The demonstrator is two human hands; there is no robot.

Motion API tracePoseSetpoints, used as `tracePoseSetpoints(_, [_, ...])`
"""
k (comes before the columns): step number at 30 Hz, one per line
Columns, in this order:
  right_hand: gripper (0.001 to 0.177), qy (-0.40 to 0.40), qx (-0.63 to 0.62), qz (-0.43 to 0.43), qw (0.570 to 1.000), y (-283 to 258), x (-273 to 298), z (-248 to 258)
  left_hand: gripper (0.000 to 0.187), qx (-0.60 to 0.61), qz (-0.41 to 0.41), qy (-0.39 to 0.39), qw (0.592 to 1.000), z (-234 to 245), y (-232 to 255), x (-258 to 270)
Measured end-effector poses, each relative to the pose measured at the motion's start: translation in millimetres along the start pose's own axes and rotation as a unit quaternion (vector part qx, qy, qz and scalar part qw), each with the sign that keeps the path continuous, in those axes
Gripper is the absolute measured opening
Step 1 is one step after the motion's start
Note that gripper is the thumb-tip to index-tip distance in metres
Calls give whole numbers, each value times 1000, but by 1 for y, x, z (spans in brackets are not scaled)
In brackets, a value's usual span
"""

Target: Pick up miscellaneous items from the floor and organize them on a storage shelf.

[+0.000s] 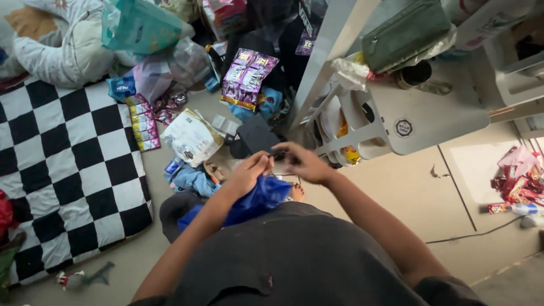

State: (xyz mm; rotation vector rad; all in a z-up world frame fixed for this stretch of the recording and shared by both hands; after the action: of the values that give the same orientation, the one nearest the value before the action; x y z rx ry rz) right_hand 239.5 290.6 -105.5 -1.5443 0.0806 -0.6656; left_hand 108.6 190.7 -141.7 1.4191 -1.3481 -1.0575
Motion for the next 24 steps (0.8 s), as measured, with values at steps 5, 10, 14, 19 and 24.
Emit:
tracePoseSetpoints(5, [46,-99,18,-22,995,95,-39,-37,34,57,53,-27,997,-21,8,-6])
tracePoseSetpoints(10, [32,-116,86,-96,985,101,-37,-24,42,43,92,37,994,-1,55,8])
tracePoseSetpoints(14, [29,-53,161,-130,977,96,-28,10,35,203,123,226,945,55,49,29])
tracePoseSetpoints(19, [32,36,236,-54,970,115,-28,40,23,341,16,245,907,151,-67,63])
tracePoseSetpoints(24, [20,76,244,-65,965,112,-39,47,22,379,60,392,836,177,-107,82])
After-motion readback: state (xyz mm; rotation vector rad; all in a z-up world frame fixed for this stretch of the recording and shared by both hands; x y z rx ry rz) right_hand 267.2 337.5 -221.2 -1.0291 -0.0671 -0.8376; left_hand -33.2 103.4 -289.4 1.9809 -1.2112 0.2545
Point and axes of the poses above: each hand's wrist, its own x-axis away from the middle knuckle, its own z-axis out of the back of the hand, y = z × x, the point moved 8 cm from there along -x, towards the middle knuckle, and after that the axes turned 11 degrees about -z, right-handed, at the moved point
